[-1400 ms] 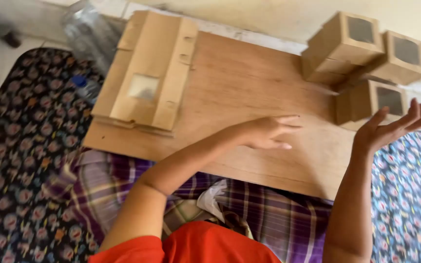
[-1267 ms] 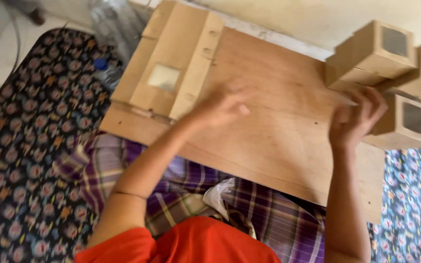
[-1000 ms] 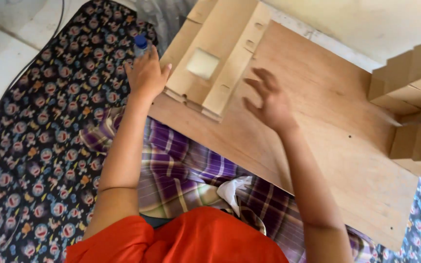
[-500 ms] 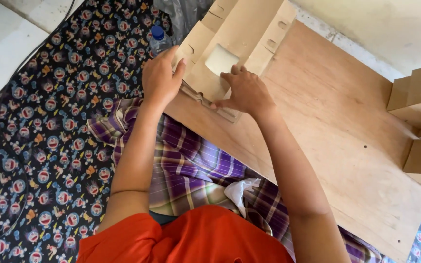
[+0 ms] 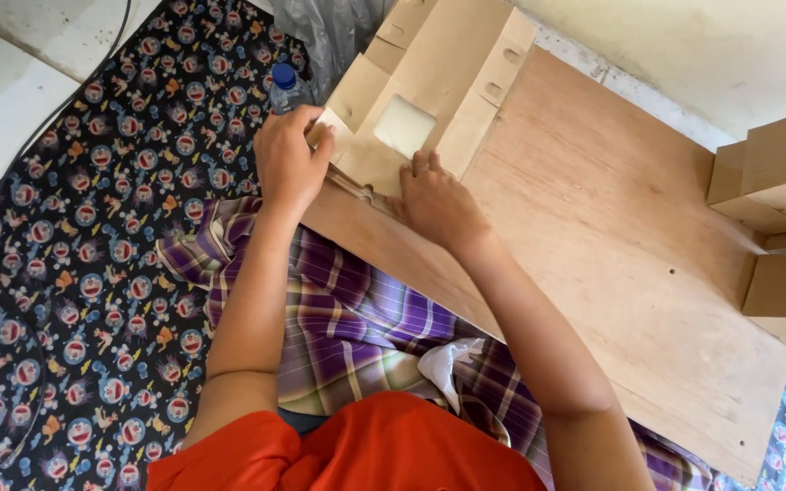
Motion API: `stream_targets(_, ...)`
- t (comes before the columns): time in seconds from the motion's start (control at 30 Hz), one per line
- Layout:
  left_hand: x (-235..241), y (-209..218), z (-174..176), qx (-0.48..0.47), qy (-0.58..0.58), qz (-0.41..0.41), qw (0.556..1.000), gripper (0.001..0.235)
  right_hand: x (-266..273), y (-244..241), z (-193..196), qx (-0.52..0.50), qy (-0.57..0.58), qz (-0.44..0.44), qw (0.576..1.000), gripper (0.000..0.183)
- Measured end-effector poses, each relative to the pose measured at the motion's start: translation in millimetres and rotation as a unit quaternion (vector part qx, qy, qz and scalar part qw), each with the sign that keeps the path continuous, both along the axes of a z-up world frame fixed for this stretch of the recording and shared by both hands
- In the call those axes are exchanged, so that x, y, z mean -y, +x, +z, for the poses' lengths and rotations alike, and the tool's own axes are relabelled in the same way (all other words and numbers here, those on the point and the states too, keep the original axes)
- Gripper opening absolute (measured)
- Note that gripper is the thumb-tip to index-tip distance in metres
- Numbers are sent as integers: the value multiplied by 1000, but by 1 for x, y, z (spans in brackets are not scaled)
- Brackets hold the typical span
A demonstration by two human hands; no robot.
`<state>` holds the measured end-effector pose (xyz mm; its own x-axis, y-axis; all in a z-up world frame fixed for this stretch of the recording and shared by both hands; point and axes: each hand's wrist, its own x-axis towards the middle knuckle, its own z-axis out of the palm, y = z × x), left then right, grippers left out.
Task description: Assembling a cardboard box from a flat template by folding and tucking flaps.
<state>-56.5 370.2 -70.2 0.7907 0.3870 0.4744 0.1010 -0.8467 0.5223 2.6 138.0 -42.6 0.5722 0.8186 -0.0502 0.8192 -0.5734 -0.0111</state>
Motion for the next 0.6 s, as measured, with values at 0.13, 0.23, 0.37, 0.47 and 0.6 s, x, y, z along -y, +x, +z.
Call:
stream_targets(0.13, 9, -5, 15, 78, -127, -49, 988, 15, -20, -15, 19, -3, 9, -63, 998, 95)
stream_targets(0.23, 17, -6, 21, 80, -302, -105, 944, 32, -40, -27, 37, 5, 10, -134, 991, 128)
stream_targets(0.37, 25, -3, 19, 163, -363, -201, 895, 43, -52, -16, 14, 50, 43, -171, 983, 77)
stream_targets(0.47, 40, -9, 33, 155, -321, -237, 904, 58, -44, -3, 20, 5, 77, -183, 980, 57)
stream_targets(0.6, 50, 20, -20, -11, -74, -189, 979, 64, -26, 36, -6, -39, 151, -225, 962, 52)
